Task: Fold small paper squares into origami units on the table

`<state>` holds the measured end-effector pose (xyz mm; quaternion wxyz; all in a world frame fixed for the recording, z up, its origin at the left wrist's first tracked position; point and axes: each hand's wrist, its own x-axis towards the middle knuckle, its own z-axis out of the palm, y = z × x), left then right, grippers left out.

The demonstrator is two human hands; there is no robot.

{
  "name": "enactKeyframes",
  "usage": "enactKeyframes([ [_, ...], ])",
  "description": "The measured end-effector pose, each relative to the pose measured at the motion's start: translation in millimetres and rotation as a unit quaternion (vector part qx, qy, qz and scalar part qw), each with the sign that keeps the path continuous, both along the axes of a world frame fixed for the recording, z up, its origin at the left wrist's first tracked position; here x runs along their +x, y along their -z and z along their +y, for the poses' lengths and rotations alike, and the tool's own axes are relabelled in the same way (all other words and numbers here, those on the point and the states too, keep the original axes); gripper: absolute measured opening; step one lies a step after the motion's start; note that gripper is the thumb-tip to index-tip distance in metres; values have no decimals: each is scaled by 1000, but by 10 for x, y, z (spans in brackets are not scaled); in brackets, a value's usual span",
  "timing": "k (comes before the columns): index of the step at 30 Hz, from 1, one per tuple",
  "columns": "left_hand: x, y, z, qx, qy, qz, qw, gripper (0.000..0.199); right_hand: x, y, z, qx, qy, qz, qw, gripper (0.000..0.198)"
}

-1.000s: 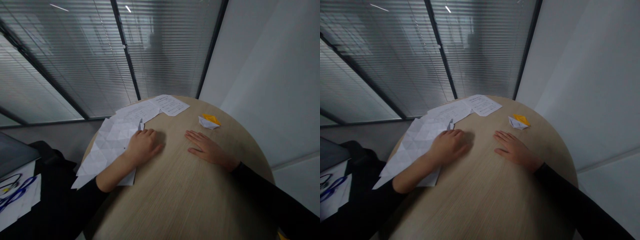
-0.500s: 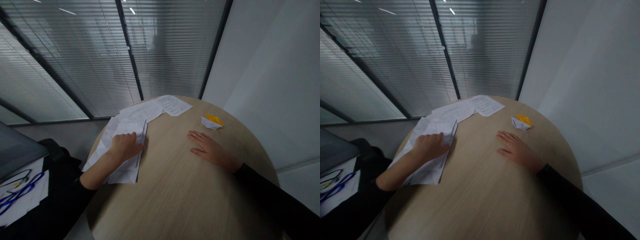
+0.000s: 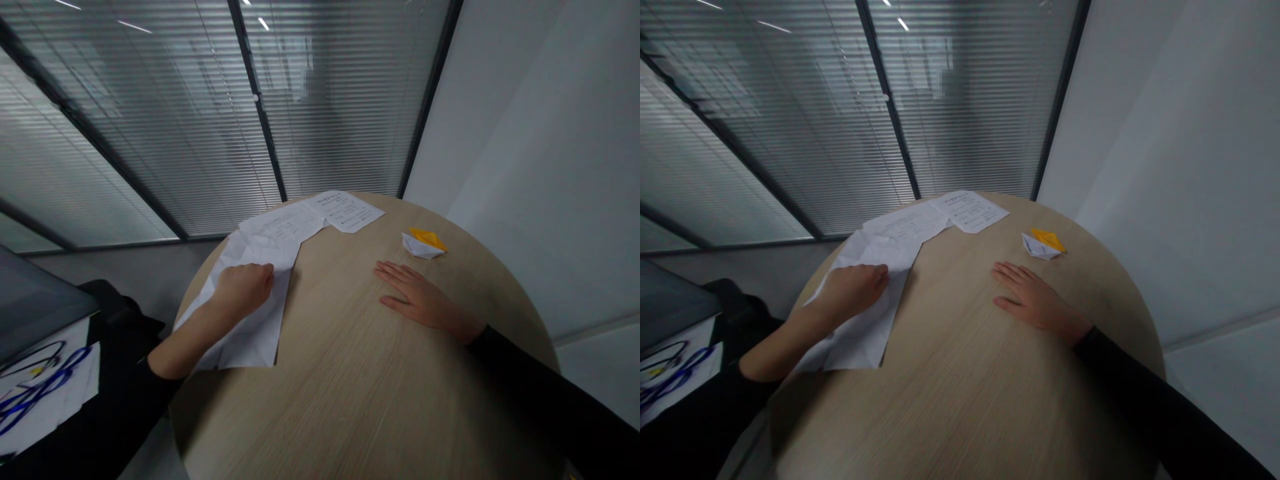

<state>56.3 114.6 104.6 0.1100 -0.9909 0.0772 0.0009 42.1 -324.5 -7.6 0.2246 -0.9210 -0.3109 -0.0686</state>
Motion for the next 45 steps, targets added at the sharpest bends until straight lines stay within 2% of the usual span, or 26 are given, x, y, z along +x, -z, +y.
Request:
enactKeyframes([
  [2, 18, -19, -19, -43, 1, -17, 999, 36, -7, 1, 8, 7, 1, -6, 1000, 67],
  [5, 39, 6, -160, -179, 36, -26, 983, 33, -26, -15, 21, 32, 14, -12, 999, 64],
  [7, 47, 65, -335, -299, 80, -6, 951, 37, -31, -28, 26, 63, 39, -17, 997, 63],
  [9, 44, 146, -554, -402, 115, 28, 908, 43, -19, -31, 21, 98, 69, -28, 992, 63],
  [12, 5, 291, -887, -469, 121, 71, 872, 51, 26, -14, -15, 145, 114, -53, 981, 60],
  [14, -45, 406, -1063, -459, 163, 104, 867, 59, 52, -3, -51, 172, 146, -67, 972, 57],
  [16, -106, 535, -1187, -417, 231, 113, 871, 69, 60, -7, -78, 192, 166, -76, 964, 56],
  [19, -196, 714, -1299, -344, 296, 114, 884, 82, 36, -35, -69, 195, 144, -91, 966, 57],
  [22, -232, 783, -1337, -323, 322, 116, 883, 87, 3, -47, -5, 142, 68, -92, 983, 63],
  [25, -149, 726, -1271, -352, 344, 97, 865, 79, -11, -14, 56, 48, -14, -59, 997, 66],
  [28, 29, 663, -1100, -335, 339, 25, 879, 71, -7, 25, 70, -10, -35, -43, 998, 68],
  [30, 140, 675, -969, -300, 320, -13, 898, 71, 0, 33, 53, -16, -33, -44, 998, 69],
  [33, 230, 762, -825, -260, 304, -16, 917, 73, 9, 16, 4, -11, -39, -38, 998, 72],
  [35, 243, 815, -780, -245, 310, -6, 919, 75, 12, -6, -39, -3, -47, -31, 998, 83],
  [40, 229, 806, -763, -230, 322, -5, 918, 78, -13, -71, -139, 6, -102, -4, 995, 130],
  [42, 217, 778, -772, -231, 319, -15, 919, 76, -25, -89, -158, 2, -124, 7, 992, 138],
  [45, 191, 759, -801, -227, 303, -32, 925, 73, -32, -101, -164, 1, -143, 13, 990, 139],
])
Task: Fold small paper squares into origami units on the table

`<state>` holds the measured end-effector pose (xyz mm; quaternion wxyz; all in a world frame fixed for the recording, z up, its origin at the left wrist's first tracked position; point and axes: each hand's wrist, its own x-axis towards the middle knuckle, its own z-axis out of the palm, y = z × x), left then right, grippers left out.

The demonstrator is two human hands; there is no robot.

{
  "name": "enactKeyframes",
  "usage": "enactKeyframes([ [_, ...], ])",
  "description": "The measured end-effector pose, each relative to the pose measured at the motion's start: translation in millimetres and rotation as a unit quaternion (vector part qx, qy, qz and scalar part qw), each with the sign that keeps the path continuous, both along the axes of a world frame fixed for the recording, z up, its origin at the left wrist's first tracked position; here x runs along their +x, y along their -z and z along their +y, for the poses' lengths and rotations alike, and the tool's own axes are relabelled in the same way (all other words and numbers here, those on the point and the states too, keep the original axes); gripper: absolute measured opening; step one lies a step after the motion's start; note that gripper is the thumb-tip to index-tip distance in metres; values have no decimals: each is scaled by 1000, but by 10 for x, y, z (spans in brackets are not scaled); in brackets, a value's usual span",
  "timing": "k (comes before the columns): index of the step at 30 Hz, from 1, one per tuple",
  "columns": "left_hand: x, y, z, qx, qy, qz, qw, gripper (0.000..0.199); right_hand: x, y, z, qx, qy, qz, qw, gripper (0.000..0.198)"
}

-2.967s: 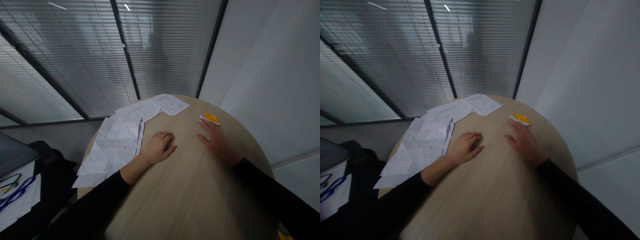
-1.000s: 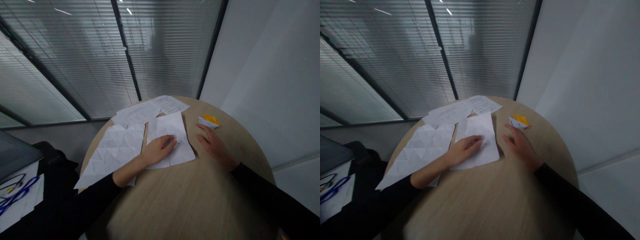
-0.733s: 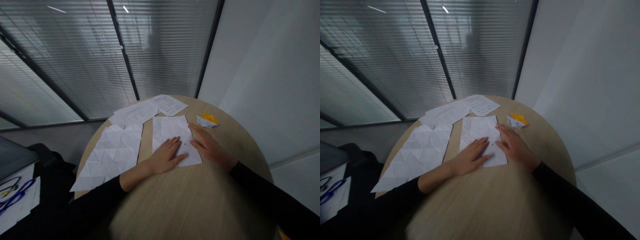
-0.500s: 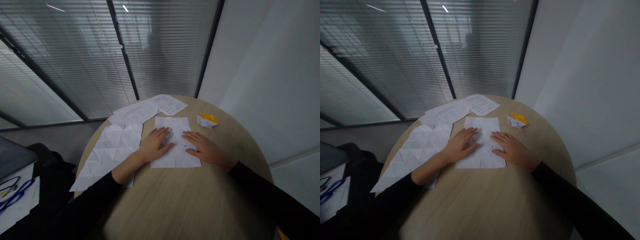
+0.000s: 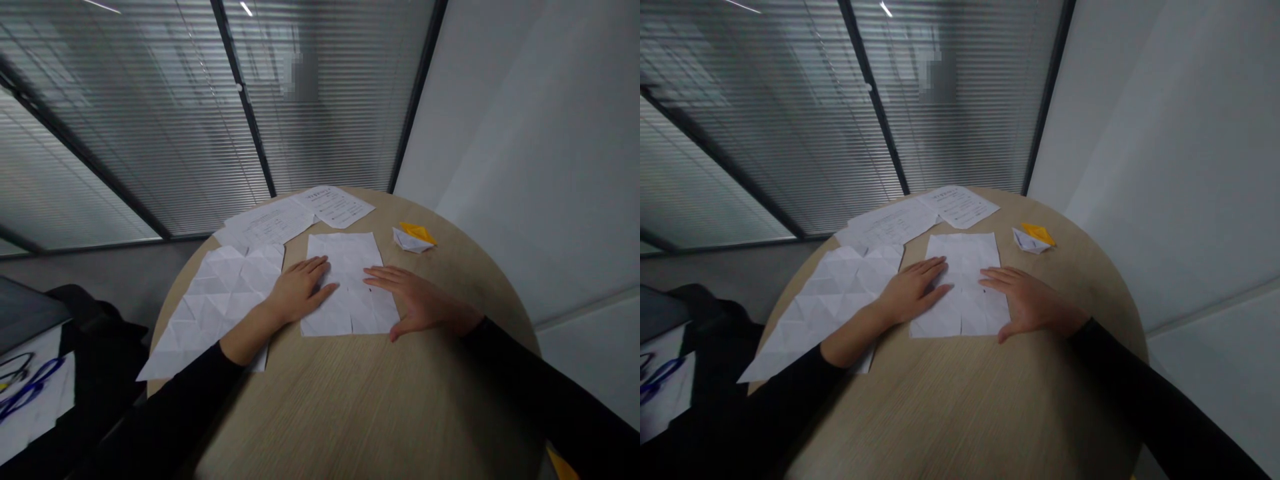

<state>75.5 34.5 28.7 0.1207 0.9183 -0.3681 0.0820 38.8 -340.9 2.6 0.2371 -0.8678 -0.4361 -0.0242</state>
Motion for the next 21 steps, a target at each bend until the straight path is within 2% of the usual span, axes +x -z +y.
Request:
enactKeyframes([
  [7, -8, 35, -38, 28, -66, -4, 997, 75, -45, -48, 52, 13, -9, -7, 1000, 132],
  [13, 5, 46, -15, -4, -54, 4, 999, 74, -71, -87, 78, 16, 31, -30, 999, 93],
  [17, 13, 52, -7, -34, -45, -3, 998, 69, -14, -31, 33, 8, 45, -52, 998, 73],
  [21, 21, 19, 3, -55, -23, 1, 998, 67, 28, 26, -5, 3, 41, -77, 996, 43],
])
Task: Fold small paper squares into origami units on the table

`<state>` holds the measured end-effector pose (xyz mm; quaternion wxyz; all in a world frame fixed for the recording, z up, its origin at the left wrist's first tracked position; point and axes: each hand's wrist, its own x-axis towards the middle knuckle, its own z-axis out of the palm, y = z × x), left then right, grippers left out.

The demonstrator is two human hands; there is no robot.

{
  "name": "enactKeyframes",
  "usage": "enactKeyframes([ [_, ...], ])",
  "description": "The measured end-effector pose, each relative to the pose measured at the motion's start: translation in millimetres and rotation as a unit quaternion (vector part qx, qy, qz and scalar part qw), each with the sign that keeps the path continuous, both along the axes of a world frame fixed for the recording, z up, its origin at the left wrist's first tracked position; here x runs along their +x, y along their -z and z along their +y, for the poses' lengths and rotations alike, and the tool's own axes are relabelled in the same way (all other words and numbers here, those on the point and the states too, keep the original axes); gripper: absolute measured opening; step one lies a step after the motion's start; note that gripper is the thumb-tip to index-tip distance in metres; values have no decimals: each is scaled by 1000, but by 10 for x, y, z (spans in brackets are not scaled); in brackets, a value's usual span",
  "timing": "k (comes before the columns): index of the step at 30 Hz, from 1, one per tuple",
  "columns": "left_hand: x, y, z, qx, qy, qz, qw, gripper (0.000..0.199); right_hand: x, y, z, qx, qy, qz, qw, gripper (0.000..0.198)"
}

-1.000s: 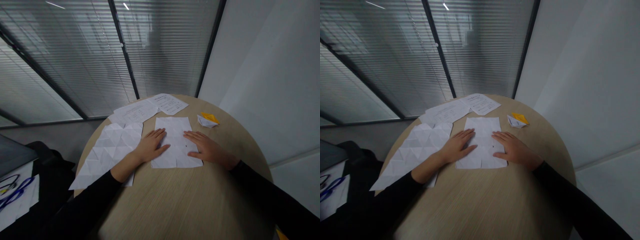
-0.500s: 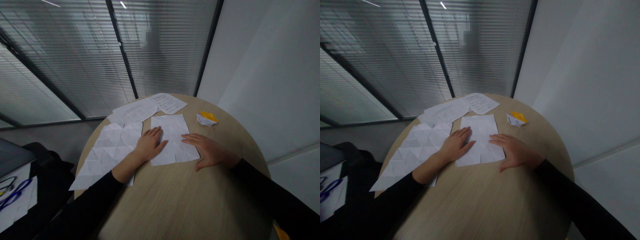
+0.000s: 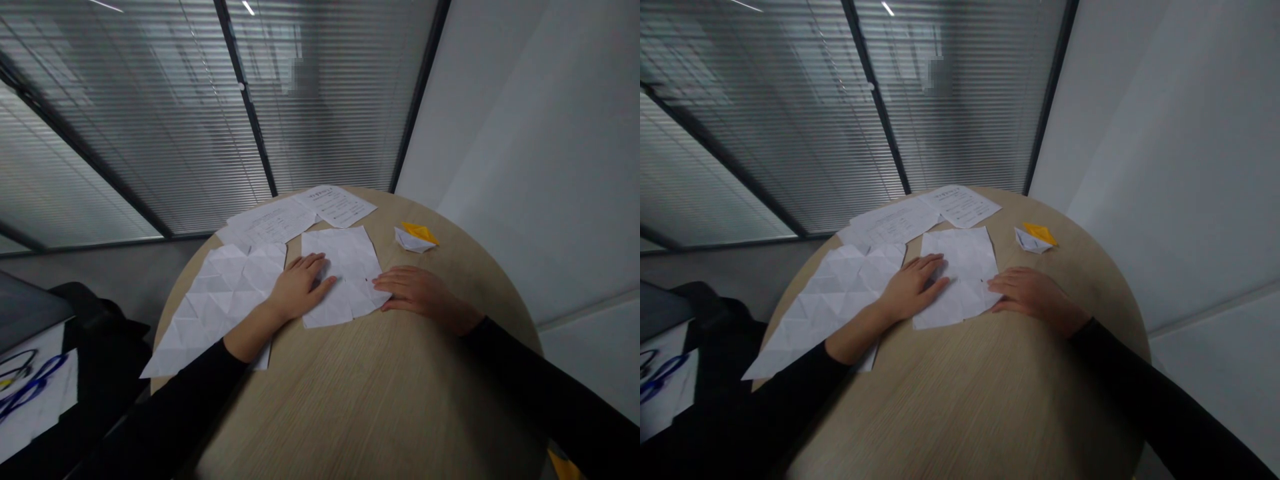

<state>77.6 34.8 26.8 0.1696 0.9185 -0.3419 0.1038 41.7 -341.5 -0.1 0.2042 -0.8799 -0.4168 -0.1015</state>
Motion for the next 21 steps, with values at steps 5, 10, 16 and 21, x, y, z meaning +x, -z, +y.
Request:
enactKeyframes([
  [5, -31, -117, 33, -43, 121, 51, 990, 68, -28, 24, -17, 77, 52, -42, 995, 28],
  [10, -36, -210, 97, -125, 259, 99, 953, 98, -59, 49, -49, 211, 198, -99, 952, 31],
  [16, -51, -201, 89, -100, 230, 59, 966, 114, -111, -32, 0, 278, 267, -83, 919, 43],
  [21, -124, -190, 23, -107, 187, 50, 975, 59, -124, -43, 14, 314, 301, -72, 898, 44],
])
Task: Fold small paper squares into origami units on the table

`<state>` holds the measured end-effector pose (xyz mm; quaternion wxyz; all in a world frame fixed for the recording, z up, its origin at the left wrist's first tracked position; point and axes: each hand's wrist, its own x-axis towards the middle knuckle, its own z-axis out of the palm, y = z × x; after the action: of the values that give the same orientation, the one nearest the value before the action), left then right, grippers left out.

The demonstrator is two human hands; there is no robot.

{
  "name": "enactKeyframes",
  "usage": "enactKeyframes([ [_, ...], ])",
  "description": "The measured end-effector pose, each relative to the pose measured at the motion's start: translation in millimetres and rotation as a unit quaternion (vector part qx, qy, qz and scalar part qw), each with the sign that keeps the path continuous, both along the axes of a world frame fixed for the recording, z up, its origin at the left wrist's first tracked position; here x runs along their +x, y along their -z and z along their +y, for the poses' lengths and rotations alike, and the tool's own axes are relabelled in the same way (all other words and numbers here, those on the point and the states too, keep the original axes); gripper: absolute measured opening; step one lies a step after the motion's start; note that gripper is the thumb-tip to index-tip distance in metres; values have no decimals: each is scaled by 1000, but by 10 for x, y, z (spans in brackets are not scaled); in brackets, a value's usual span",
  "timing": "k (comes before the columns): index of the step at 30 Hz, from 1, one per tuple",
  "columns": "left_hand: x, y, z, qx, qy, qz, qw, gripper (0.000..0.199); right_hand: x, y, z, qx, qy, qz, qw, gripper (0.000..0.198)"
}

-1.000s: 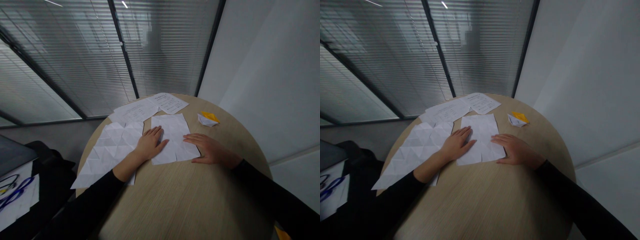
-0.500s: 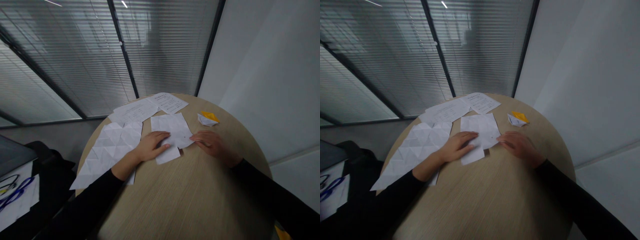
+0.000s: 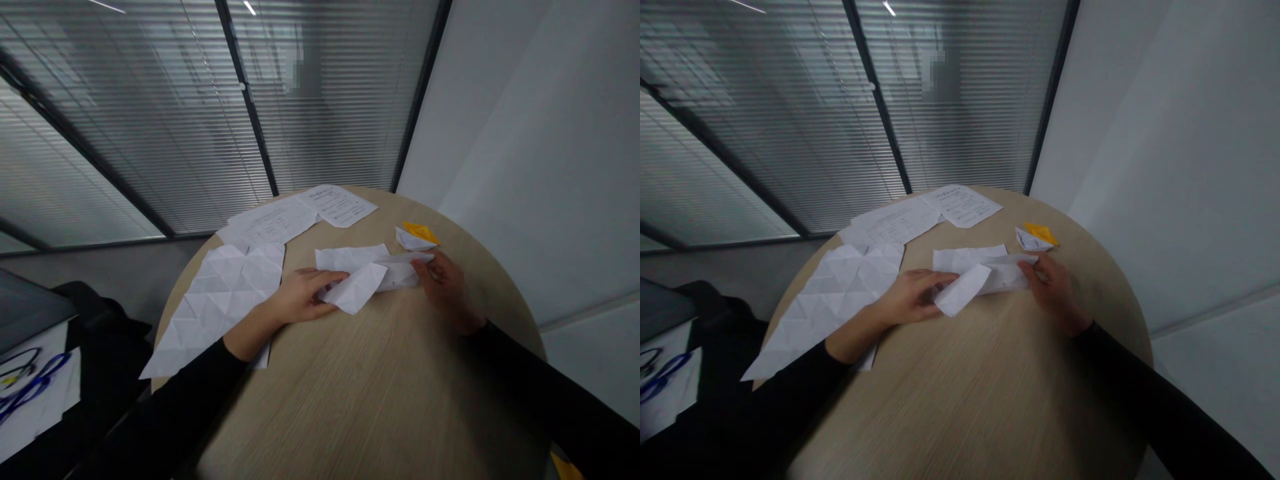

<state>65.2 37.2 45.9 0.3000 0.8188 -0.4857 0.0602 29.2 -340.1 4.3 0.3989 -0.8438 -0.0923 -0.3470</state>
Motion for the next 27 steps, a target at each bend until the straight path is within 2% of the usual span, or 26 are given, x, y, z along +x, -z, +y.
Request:
enactKeyframes([
  [2, -13, 20, -25, -39, -30, 42, 998, 48, 32, 35, -3, 26, -3, 13, 1000, 42],
  [5, -2, 85, -59, -83, -106, 116, 984, 56, 118, 97, 12, 63, -18, 18, 998, 39],
  [7, 23, 135, -78, -72, -151, 129, 977, 50, 168, 108, 36, 58, -26, 0, 998, 53],
  [9, 50, 167, -91, -52, -193, 96, 975, 39, 179, 73, 67, 21, -28, -23, 999, 71],
  [10, 62, 173, -96, -46, -210, 66, 974, 45, 165, 40, 83, -9, -29, -29, 999, 76],
  [12, 75, 166, -103, -40, -225, -1, 974, 72, 108, -35, 119, -86, -41, -25, 995, 74],
  [14, 75, 146, -108, -19, -200, -56, 978, 77, 42, -81, 159, -166, -83, -5, 983, 70],
  [17, 59, 138, -110, 47, -109, -74, 990, 58, -11, -25, 213, -256, -178, 55, 949, 72],
  [19, 46, 156, -107, 87, -59, -52, 993, 53, -10, 70, 232, -293, -220, 97, 925, 76],
  [23, 27, 190, -92, 131, -40, -20, 990, 64, 4, 195, 227, -324, -232, 124, 909, 84],
  [27, 19, 166, -83, 144, -46, -31, 988, 70, 0, 168, 209, -328, -231, 118, 908, 86],
])
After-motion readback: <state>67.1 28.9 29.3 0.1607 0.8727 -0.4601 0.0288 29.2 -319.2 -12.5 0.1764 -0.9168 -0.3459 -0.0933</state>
